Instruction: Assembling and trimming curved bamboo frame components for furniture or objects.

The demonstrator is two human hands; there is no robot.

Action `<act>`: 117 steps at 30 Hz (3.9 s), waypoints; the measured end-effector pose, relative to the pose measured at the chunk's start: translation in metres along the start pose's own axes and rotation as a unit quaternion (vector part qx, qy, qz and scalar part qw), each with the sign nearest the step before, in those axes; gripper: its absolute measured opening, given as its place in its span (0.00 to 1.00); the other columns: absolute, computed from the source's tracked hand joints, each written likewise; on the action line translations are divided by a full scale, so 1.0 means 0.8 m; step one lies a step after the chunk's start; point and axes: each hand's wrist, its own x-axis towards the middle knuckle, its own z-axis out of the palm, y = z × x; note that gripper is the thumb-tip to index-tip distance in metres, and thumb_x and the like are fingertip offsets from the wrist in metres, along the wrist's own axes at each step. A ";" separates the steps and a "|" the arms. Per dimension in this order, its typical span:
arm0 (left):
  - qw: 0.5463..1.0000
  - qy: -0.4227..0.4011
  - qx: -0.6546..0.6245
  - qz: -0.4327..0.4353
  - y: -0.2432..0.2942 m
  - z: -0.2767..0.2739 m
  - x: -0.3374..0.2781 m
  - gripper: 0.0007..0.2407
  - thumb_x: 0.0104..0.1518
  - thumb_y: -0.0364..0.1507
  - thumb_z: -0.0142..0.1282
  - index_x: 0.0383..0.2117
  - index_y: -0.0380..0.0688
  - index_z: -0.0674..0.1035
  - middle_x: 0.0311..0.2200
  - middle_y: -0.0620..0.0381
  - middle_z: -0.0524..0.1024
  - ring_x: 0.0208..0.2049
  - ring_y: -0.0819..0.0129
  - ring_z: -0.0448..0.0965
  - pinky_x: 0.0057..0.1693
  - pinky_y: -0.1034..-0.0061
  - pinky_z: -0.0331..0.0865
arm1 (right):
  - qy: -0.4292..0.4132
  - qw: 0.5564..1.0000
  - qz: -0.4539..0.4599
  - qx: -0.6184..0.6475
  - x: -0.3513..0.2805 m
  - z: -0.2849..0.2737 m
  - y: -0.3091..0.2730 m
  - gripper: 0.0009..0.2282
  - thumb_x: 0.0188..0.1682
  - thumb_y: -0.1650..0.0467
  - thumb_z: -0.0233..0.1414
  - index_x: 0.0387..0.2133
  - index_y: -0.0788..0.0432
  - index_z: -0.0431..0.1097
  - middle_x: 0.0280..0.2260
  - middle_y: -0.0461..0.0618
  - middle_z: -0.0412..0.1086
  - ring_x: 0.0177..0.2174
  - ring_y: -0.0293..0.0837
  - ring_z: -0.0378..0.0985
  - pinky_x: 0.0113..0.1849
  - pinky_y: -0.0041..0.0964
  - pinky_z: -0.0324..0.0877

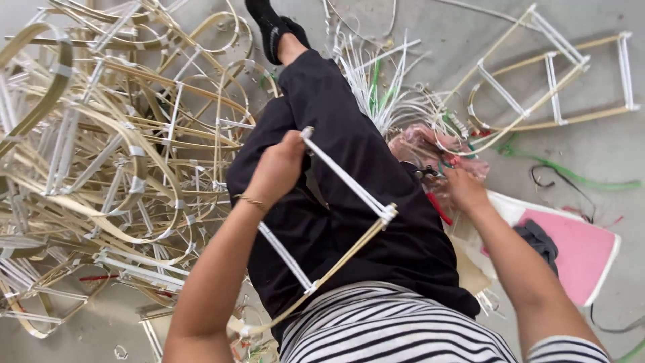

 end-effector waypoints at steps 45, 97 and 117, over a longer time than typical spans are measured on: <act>0.874 -0.179 -0.433 -0.132 0.069 -0.060 -0.159 0.14 0.69 0.32 0.39 0.58 0.49 0.71 0.20 0.62 0.71 0.15 0.79 0.69 0.24 0.81 0.67 | -0.291 0.875 -0.209 0.327 -0.097 -0.357 -0.363 0.40 0.39 0.74 0.60 0.68 0.57 0.47 0.65 0.52 0.56 0.65 0.45 0.55 0.61 0.40 0.48; 0.903 -0.128 -0.407 -0.054 0.083 -0.031 -0.117 0.19 0.69 0.34 0.41 0.63 0.40 0.67 0.31 0.60 0.74 0.31 0.76 0.75 0.39 0.81 0.71 | -0.192 0.838 -0.034 0.509 -0.029 -0.345 -0.387 0.24 0.49 0.76 0.58 0.59 0.61 0.62 0.38 0.53 0.71 0.28 0.47 0.67 0.28 0.45 0.61; 0.830 -0.203 -0.510 -0.097 0.043 -0.012 -0.153 0.17 0.72 0.39 0.39 0.34 0.42 0.76 0.19 0.70 0.61 0.19 0.85 0.57 0.27 0.86 0.56 | -0.260 0.891 -0.226 0.296 -0.090 -0.357 -0.359 0.43 0.37 0.75 0.60 0.69 0.54 0.46 0.62 0.55 0.57 0.62 0.49 0.60 0.59 0.41 0.52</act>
